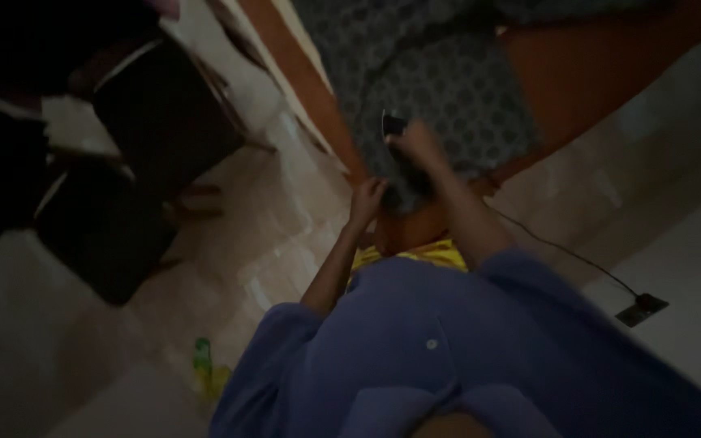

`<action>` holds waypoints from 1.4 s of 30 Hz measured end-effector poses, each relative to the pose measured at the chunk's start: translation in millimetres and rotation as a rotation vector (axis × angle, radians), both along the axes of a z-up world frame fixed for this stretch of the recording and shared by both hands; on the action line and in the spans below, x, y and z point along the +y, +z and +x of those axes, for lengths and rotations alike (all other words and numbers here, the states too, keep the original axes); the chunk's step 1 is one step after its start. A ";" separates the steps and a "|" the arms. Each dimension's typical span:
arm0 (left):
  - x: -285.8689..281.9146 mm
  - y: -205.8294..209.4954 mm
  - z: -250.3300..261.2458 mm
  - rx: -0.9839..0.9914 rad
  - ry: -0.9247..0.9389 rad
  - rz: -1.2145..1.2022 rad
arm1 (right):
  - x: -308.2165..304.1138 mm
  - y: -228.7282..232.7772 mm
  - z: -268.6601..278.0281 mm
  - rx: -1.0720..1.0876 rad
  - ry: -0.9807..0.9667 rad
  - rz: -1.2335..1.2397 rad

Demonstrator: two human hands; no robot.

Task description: The person irons a pair of dark patterned shorts on a table covered with a floral cloth. They use a handheld iron to smooth the fabric, repeatedly adjusting the garment's position and flipping it over to treat different sections.

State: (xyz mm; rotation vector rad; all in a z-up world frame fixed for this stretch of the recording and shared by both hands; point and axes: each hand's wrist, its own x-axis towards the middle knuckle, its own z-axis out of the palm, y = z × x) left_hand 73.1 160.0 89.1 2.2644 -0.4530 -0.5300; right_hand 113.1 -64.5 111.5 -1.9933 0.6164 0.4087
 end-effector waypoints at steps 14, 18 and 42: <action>-35.8 -15.9 207.0 -0.126 0.447 -0.001 | -16.4 -24.4 57.1 -0.016 -0.253 -0.010; -46.8 -15.1 258.5 -0.067 0.426 0.222 | -21.2 -29.2 67.9 -0.087 -0.280 -0.037; -61.7 -38.1 442.9 -0.010 0.484 -0.181 | -18.6 15.5 78.7 0.048 0.057 -0.063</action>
